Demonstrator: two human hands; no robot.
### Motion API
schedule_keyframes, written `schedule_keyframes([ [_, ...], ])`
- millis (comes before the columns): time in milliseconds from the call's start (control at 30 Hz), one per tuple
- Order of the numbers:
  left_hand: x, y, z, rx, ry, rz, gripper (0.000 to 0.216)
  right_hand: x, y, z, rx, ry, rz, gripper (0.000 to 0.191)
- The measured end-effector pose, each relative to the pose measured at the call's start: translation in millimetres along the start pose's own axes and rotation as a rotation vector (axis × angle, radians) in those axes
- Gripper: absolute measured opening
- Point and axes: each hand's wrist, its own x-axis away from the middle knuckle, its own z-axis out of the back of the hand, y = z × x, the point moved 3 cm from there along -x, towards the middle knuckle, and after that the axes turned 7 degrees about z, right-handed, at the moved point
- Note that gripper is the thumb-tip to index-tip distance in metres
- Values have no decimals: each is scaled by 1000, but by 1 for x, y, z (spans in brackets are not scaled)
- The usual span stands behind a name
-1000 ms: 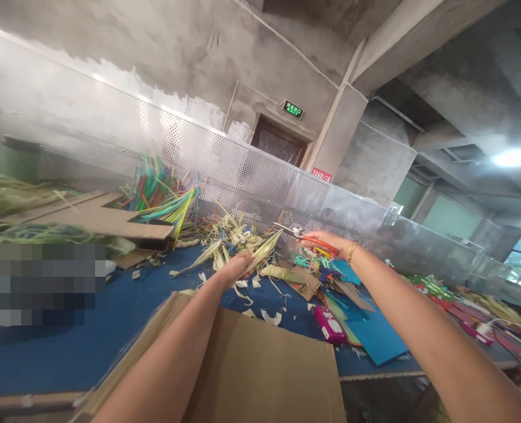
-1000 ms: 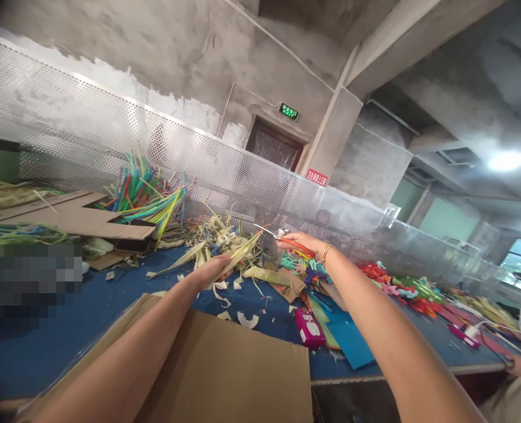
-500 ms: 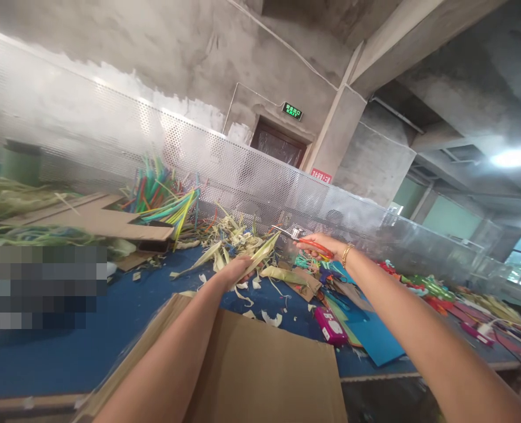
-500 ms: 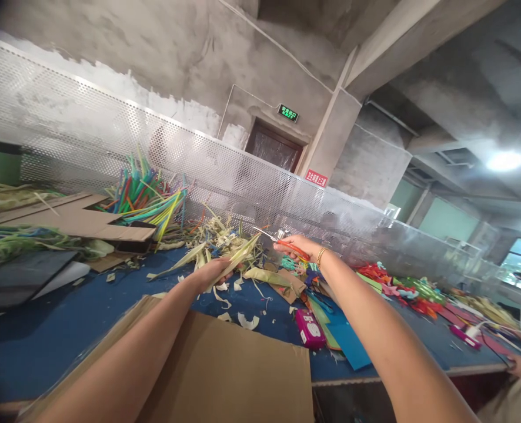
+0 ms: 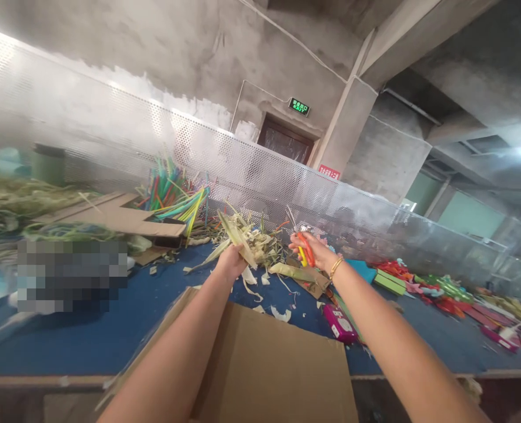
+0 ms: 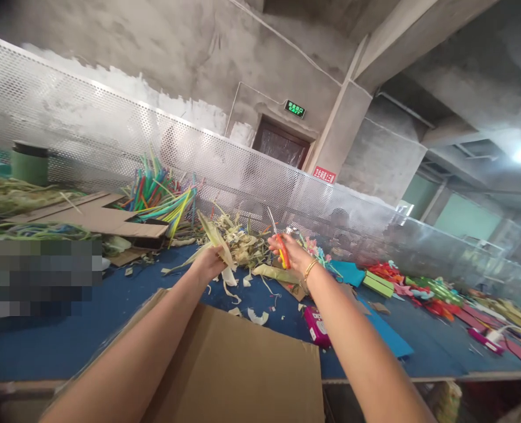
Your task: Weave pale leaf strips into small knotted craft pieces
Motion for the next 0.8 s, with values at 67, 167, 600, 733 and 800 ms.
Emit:
schedule_keyframes([
  [67,1,1,-1,114,23,89,16,2,17,-28,-22,102,54,46],
  [167,4,1,-3,205,46,136,15,2,42,-72,25,221,139,55],
  [600,7,-6,-5,-250,-68,-108,35,-12,58,-117,-137,477,168,45],
  [733,10,-10,-9,-373,-136,-122,40,-10,62,-109,-259,533,194,40],
  [800,11,-12,-12,-366,-211,-121,40,-11,63,-104,-394,558,219,42],
])
